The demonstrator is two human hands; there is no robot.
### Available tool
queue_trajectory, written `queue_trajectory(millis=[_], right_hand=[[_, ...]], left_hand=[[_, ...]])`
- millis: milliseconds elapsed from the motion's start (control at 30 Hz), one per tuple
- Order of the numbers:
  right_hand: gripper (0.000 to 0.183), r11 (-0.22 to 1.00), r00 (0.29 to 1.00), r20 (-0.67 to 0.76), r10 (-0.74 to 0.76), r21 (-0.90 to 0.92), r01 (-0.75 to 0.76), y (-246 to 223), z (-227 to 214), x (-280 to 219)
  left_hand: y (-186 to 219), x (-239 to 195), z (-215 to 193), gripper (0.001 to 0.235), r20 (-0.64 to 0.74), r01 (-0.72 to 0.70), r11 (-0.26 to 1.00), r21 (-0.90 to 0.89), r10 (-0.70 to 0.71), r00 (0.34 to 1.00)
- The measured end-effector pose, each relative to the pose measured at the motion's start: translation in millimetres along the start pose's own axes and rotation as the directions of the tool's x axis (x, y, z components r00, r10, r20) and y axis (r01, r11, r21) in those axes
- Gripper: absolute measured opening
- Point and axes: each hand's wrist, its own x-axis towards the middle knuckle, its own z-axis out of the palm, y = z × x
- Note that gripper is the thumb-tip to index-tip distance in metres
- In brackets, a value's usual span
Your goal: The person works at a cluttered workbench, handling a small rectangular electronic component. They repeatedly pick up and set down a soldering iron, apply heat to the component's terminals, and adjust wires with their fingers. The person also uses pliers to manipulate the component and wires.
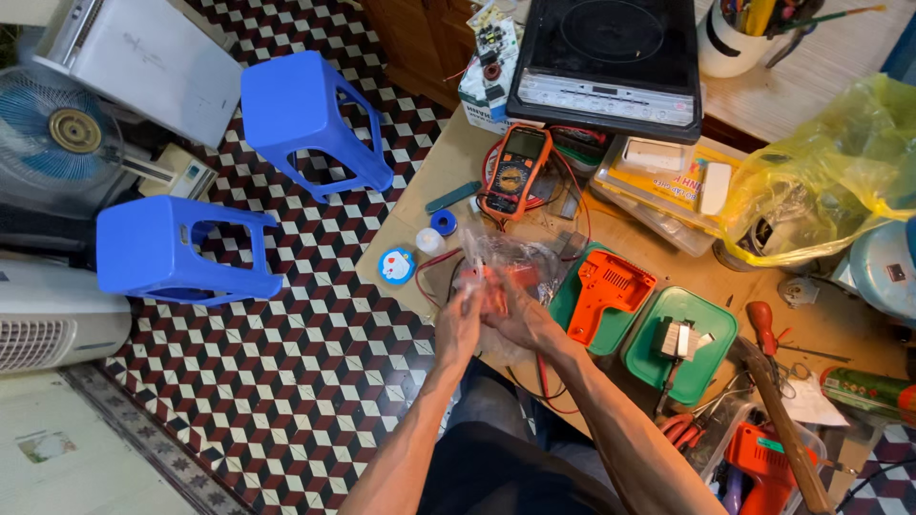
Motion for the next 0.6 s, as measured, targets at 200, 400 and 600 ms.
queue_trajectory(millis=[200, 400, 600], right_hand=[[0.077, 0.920, 0.909, -0.192, -0.370, 0.057, 0.387, 55, 27, 0], [0.041, 0.789, 0.896, -0.428, 0.120, 0.588, 0.176, 43, 20, 24], [0.027, 0.986, 0.676, -0.721, 0.154, 0.065, -0.155, -32, -19, 7]], left_hand=[[64, -4, 8, 0.033, -0.002, -0.291, 0.944, 0.152, 0.295, 0.955], [47, -19, -14, 0.024, -0.038, -0.582, 0.811, -0.056, 0.581, 0.813], [-79, 48, -52, 0.031, -0.001, 0.280, 0.958, -0.064, -0.280, 0.960]])
